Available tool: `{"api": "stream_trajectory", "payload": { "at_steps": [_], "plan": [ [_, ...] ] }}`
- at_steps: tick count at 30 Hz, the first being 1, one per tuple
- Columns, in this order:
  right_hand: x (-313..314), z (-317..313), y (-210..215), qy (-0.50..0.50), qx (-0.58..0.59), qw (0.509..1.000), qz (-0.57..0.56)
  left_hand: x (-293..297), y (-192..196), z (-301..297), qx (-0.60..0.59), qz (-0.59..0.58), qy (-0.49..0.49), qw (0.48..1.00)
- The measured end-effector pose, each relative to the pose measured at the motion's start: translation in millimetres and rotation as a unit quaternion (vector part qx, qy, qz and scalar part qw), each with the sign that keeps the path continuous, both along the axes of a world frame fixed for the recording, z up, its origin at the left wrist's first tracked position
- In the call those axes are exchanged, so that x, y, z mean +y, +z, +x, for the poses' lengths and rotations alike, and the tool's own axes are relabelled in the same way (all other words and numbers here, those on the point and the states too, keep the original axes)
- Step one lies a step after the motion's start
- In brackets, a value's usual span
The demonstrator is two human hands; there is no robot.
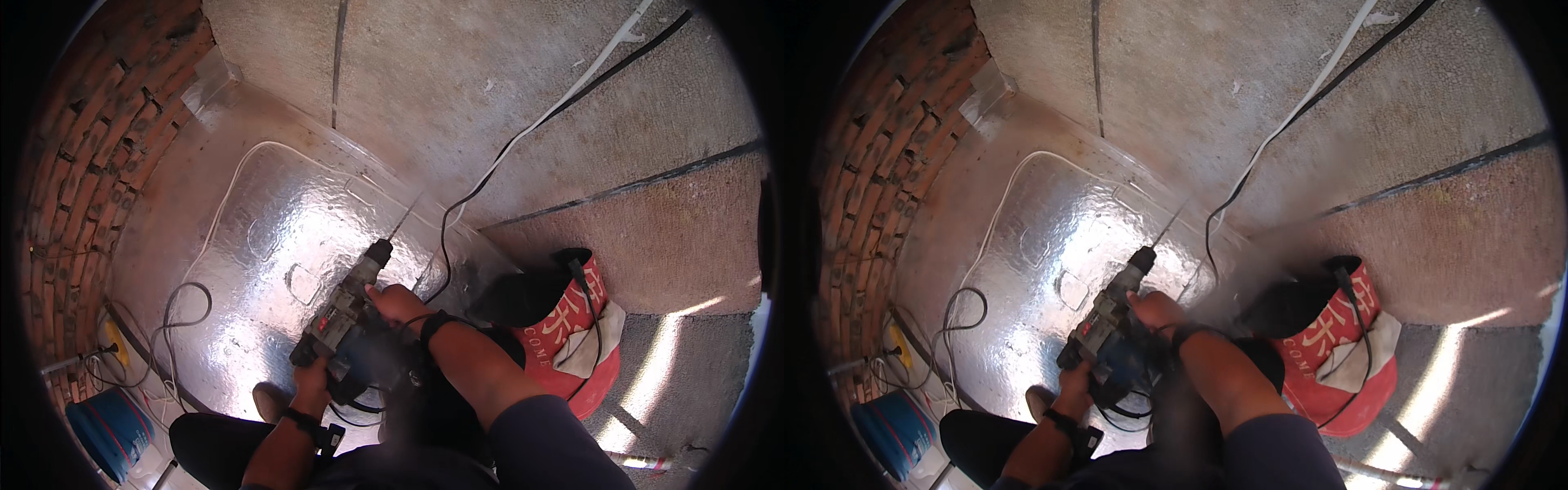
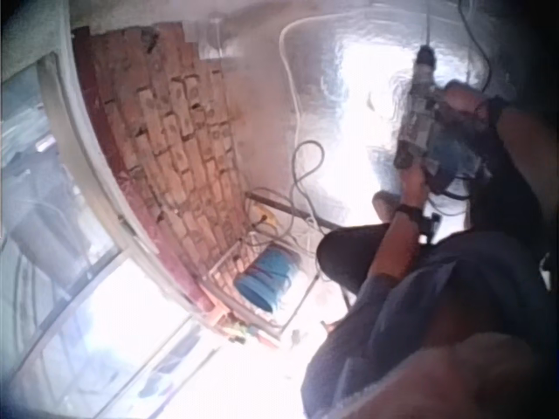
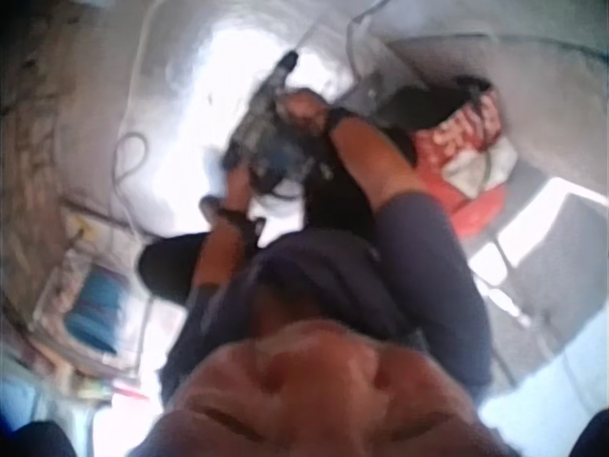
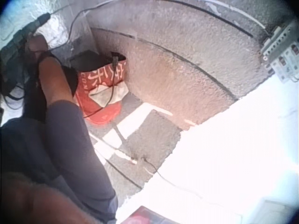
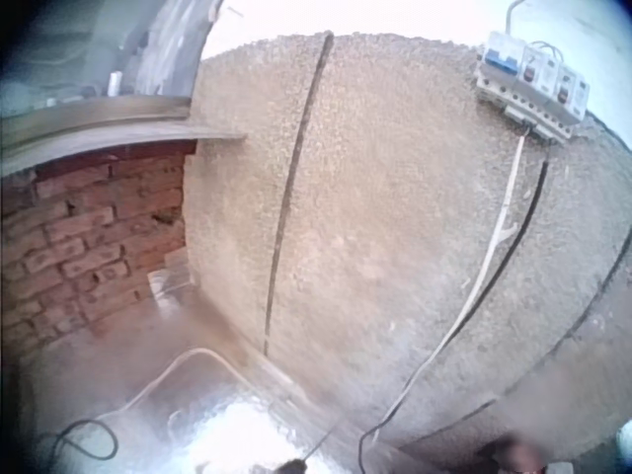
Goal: The person picks up a hammer drill and kneels on the floor to drill multiple holes into a brick wall section. After drilling, the person stands up and places the drill on a nearby table.
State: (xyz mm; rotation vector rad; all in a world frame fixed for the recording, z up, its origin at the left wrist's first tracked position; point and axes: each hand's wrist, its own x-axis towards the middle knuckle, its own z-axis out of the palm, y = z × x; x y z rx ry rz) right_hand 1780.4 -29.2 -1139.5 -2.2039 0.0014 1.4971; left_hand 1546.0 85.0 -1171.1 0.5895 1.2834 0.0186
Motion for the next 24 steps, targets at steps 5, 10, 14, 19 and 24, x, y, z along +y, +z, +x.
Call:
{"api": "stream_trajectory", "payload": {
  "at_steps": [5,10,14,19,24],
  "plan": [
    [-10,2,-16,0.052,-0.045,0.997,0.033,-7,-17,-3,0.013,0.023,0.0,1.0],
    [-8,7,-6,0.03,-0.024,0.999,0.01,-6,-1,7,0.022,0.002,-0.014,1.0],
    [-8,9,0,0.02,-0.012,1.0,0.004,-9,3,10,0.009,0.02,-0.018,1.0],
    [-17,7,-8,0.03,-0.021,0.999,0.025,-10,-6,12,0.014,0.029,-0.026,0.999],
    [-16,13,-11,0.021,-0.024,0.999,0.034,-5,-5,14,0.047,0.005,-0.043,0.998]
  ]
}}
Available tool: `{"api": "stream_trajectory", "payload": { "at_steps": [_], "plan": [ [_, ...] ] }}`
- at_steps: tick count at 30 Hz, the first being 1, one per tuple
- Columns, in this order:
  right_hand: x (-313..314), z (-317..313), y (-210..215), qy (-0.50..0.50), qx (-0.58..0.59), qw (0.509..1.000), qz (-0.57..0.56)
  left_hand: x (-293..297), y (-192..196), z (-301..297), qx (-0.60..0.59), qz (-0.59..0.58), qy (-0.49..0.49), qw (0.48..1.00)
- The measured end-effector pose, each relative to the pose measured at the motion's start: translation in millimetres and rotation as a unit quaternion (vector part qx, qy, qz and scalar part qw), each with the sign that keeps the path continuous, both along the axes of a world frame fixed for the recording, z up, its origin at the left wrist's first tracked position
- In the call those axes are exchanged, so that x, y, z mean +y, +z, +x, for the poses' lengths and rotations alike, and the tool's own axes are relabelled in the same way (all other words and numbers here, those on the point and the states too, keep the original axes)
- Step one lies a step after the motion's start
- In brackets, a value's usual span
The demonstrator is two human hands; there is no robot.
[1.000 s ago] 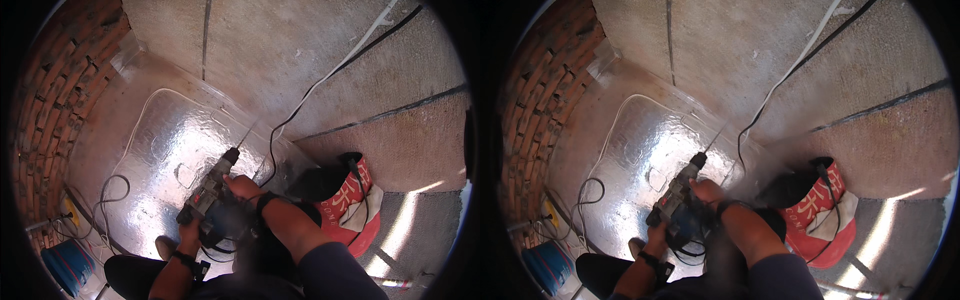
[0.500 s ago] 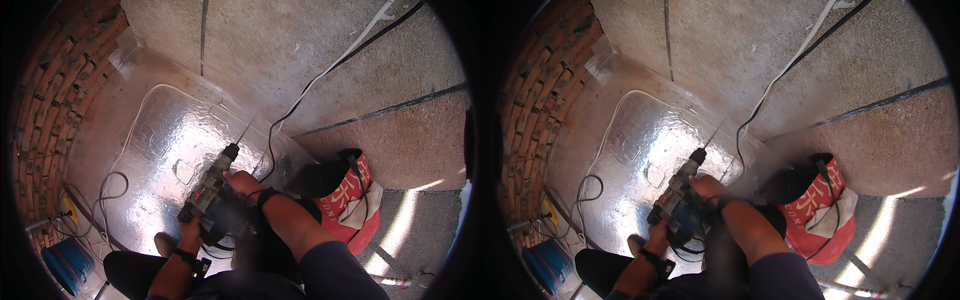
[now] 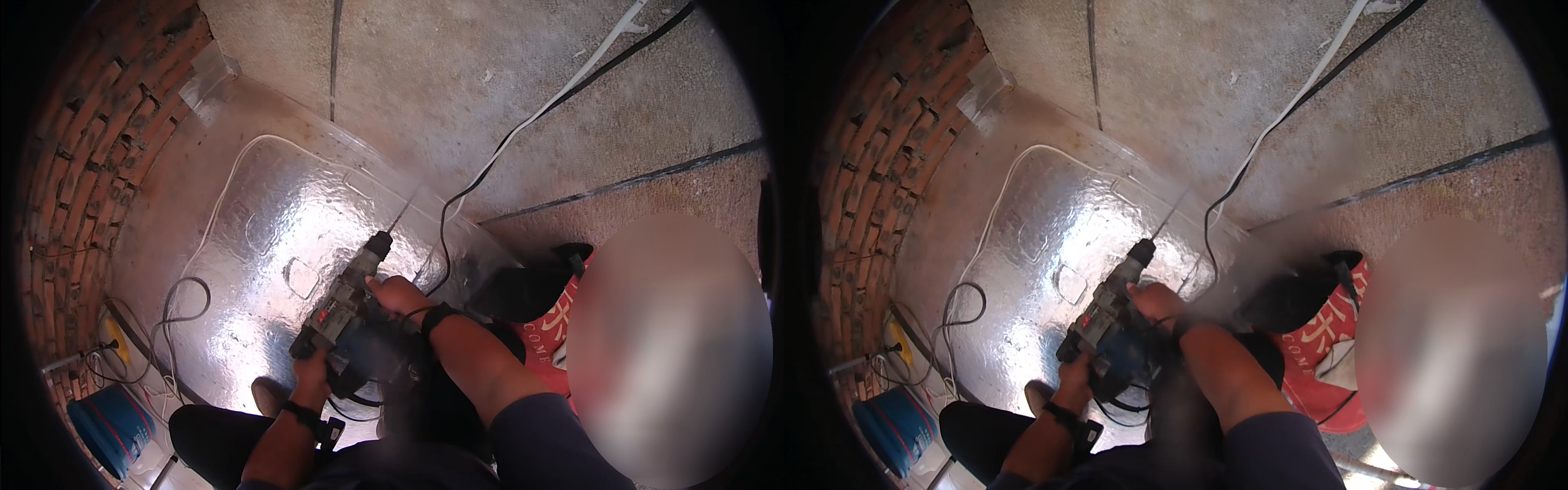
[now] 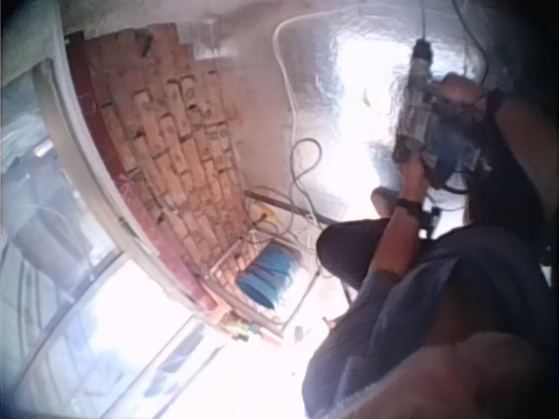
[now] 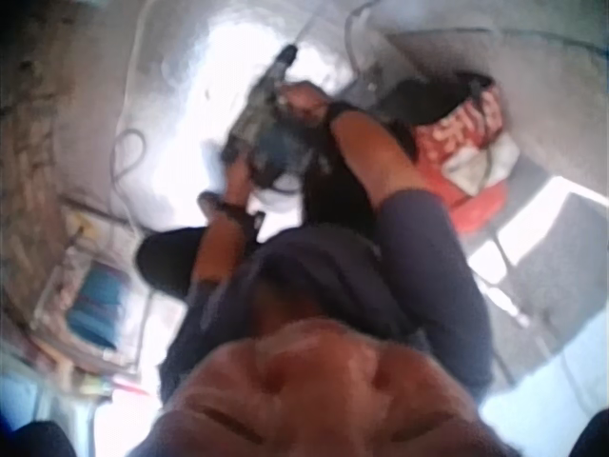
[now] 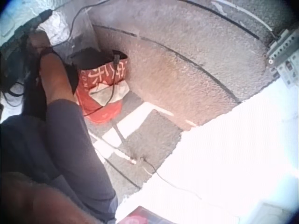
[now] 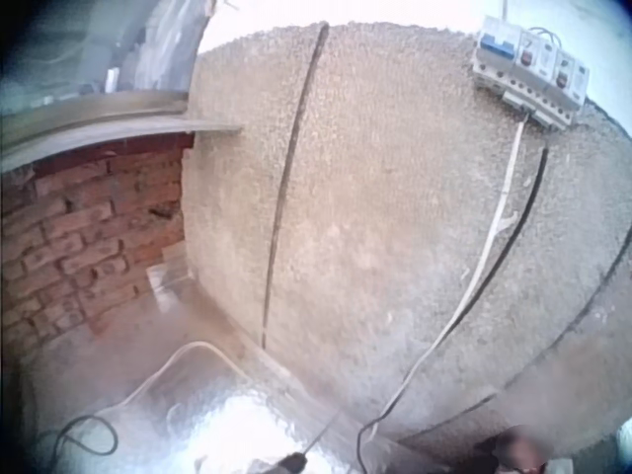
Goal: The person picks up a hammer drill and kneels on the floor to drill multiple holes into a brick wall section. After drilling, the person stands up and places the drill on a nearby table.
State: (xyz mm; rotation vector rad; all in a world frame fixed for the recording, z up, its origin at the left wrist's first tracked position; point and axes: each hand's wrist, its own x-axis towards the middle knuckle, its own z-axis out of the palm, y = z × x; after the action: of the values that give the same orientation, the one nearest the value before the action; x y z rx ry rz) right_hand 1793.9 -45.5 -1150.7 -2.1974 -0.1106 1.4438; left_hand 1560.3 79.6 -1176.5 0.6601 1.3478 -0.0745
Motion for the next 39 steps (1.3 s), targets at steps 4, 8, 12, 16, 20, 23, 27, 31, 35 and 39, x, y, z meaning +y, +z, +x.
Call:
{"api": "stream_trajectory", "payload": {
  "at_steps": [4,8,12,16,20,23,27,31,35,39],
  "plan": [
    [4,11,1,0.008,-0.031,0.999,0.016,-7,13,10,-0.049,0.02,0.034,0.998],
    [-1,5,1,-0.01,-0.004,1.0,0.004,-9,0,3,-0.026,0.036,0.018,0.999],
    [-2,13,5,0.0,-0.009,1.0,0.004,-13,-4,15,-0.038,0.031,0.072,0.996],
    [1,20,9,-0.008,0.003,1.0,-0.014,-14,3,14,-0.036,0.04,0.021,0.998],
    [-3,20,7,-0.006,-0.001,1.0,-0.016,-13,8,19,-0.037,0.009,0.018,0.999],
    [-2,23,9,-0.009,0.004,1.0,-0.027,-14,1,17,-0.025,0.007,0.015,1.0],
    [0,27,2,0.018,-0.019,0.999,-0.032,-16,-25,12,-0.09,0.024,0.057,0.994],
    [1,28,-1,0.005,-0.014,1.0,-0.024,-11,-16,17,-0.038,0.006,0.017,0.999],
    [6,33,2,0.009,-0.004,1.0,-0.022,-7,-5,26,-0.023,-0.008,0.027,0.999],
    [1,34,-1,-0.005,-0.003,1.0,-0.016,-10,-8,28,-0.008,0.014,0.043,0.999]
  ]
}}
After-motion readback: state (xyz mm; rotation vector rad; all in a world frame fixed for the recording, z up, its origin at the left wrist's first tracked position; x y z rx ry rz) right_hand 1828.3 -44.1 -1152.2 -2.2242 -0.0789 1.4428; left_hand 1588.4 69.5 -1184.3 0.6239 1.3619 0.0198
